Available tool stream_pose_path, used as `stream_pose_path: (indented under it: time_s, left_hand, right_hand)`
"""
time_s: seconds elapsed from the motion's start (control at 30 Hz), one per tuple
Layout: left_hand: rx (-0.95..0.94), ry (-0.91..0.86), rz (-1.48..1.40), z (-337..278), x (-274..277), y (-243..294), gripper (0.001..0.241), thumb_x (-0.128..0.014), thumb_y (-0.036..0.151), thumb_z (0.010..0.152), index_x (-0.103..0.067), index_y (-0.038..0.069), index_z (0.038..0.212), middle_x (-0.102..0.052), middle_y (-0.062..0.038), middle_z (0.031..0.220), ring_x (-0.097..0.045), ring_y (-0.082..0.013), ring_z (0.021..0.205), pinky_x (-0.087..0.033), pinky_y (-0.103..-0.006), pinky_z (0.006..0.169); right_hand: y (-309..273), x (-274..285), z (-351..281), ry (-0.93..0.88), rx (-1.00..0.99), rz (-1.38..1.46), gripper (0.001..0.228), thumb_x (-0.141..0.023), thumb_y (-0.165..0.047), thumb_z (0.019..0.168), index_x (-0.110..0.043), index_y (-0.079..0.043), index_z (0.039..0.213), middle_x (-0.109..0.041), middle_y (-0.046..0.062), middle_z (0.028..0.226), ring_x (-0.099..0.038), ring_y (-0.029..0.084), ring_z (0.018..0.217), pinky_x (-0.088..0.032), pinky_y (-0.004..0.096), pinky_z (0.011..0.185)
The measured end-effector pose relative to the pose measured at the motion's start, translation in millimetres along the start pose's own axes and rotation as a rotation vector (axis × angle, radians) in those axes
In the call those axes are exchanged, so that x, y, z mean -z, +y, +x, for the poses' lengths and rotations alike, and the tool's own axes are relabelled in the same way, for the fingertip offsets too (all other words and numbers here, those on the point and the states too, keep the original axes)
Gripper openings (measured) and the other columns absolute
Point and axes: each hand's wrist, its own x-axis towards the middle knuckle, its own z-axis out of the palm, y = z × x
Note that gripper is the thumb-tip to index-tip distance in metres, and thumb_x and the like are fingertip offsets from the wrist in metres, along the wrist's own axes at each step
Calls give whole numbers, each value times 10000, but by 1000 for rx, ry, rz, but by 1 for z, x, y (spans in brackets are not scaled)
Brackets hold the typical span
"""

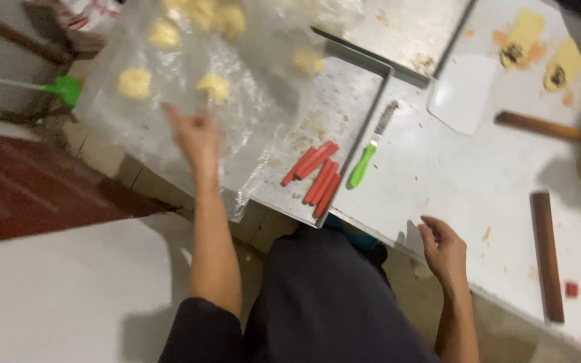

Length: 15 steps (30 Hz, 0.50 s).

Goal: Rolling out small portions of dough and wrapping them around sausages to prepare sausage rolls.

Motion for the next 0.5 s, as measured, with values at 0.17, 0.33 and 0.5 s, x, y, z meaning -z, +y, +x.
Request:
stream_pose_path:
  time_s: [0.17, 0.33, 0.5]
  left_hand:
    - [-462, -168, 49, -53, -26, 38, 319, -665, 185, 981, -642, 84, 1283, -701, -145, 791, -707, -383, 728, -503, -505, 639]
    - [-546, -240, 697, -60, -105, -9, 899, -942, 374, 812, -503, -91, 1443, -501, -375, 1359, -503, -565, 1241, -438, -685, 987]
    - [-790, -3, 686, 29, -85, -97, 71, -703, 137, 918, -772, 126, 905, -739, -44, 793, -699, -255, 664, -507, -417, 550]
  right_hand:
    - [21, -4, 5, 59, 24, -10, 305, -659, -260, 1037, -738, -74, 1265, -751, 198, 1152, -702, 417, 1081, -562, 518, 948]
    - [43, 4, 1, 35, 78, 167, 337, -658, -179, 977, -697, -40, 1282, -733, 216, 1118, -698, 437, 1055, -576, 515, 926]
    - [86, 37, -35, 118, -40, 150, 341, -623, -343, 996, -699, -122, 1244, -735, 63, 1207, -712, 235, 933, -539, 367, 853]
